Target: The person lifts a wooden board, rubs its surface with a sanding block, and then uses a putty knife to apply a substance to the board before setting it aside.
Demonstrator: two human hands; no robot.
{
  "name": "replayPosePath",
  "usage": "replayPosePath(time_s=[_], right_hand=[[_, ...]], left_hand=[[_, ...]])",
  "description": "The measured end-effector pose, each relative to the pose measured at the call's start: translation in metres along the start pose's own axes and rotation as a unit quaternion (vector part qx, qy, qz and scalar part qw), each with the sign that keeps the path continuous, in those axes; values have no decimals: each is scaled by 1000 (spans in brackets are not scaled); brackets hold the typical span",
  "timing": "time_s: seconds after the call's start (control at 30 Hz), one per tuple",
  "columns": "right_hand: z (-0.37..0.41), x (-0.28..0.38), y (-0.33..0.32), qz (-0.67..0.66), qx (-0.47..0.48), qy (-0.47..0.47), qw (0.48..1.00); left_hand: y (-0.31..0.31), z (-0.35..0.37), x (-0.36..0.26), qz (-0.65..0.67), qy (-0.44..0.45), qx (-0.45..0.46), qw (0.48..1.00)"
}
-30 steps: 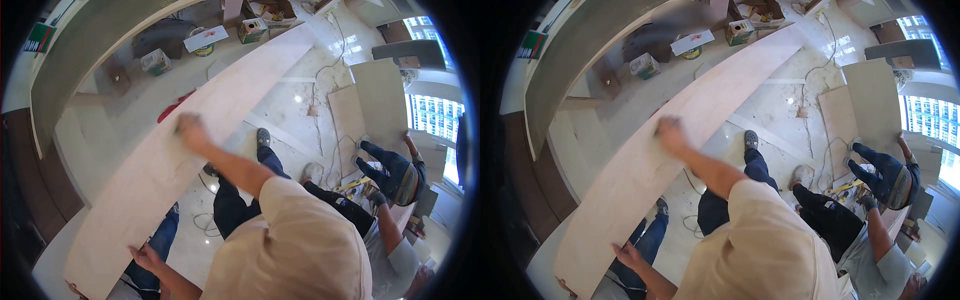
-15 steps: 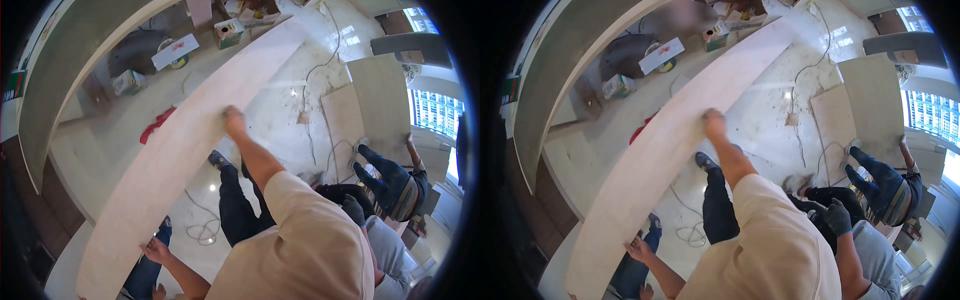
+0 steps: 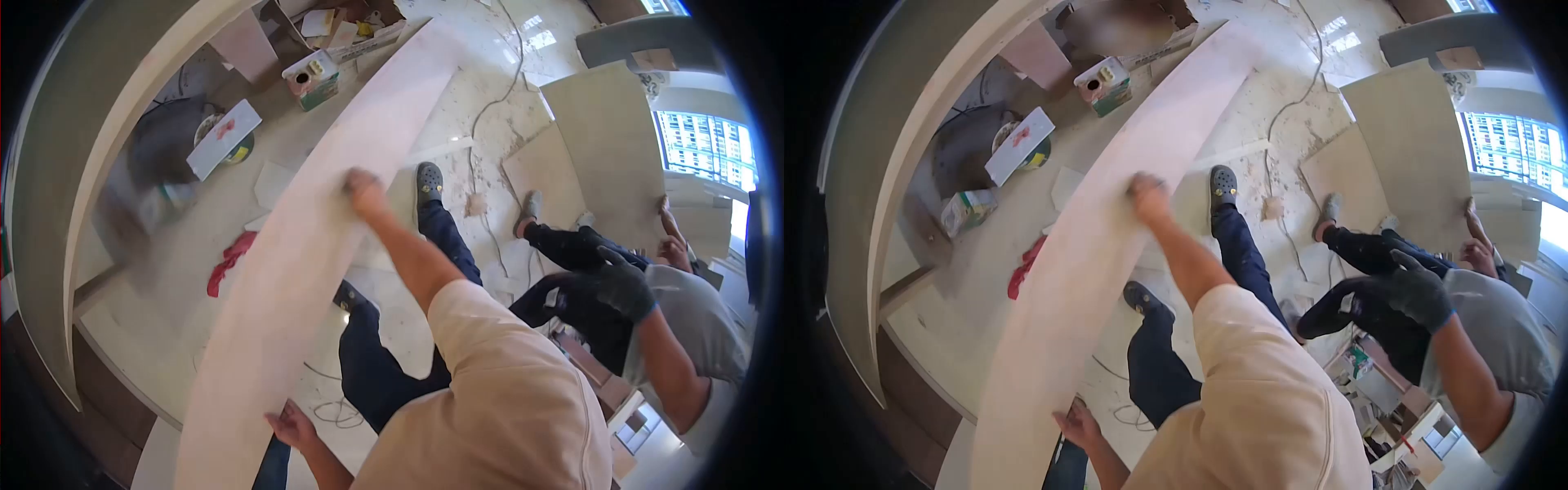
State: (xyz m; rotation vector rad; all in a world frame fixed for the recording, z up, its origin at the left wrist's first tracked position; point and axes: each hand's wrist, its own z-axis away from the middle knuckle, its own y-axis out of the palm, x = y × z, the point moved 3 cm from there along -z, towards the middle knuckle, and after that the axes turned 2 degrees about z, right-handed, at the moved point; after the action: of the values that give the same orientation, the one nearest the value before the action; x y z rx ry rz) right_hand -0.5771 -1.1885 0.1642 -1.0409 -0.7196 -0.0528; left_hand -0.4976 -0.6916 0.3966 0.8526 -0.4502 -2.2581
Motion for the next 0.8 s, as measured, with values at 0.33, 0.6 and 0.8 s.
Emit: replayPosePath(time_s=[0.33, 0.6, 0.8], right_hand=[[-24, 1, -3, 134, -56, -143, 979], [-131, -72, -49, 0, -136, -81, 987], [-157, -46, -30, 172, -122, -238, 948]], left_hand=[[36, -37, 155, -27, 20, -75, 997], [65, -41, 228, -2, -40, -106, 994], [103, -68, 317, -78, -64, -119, 988]])
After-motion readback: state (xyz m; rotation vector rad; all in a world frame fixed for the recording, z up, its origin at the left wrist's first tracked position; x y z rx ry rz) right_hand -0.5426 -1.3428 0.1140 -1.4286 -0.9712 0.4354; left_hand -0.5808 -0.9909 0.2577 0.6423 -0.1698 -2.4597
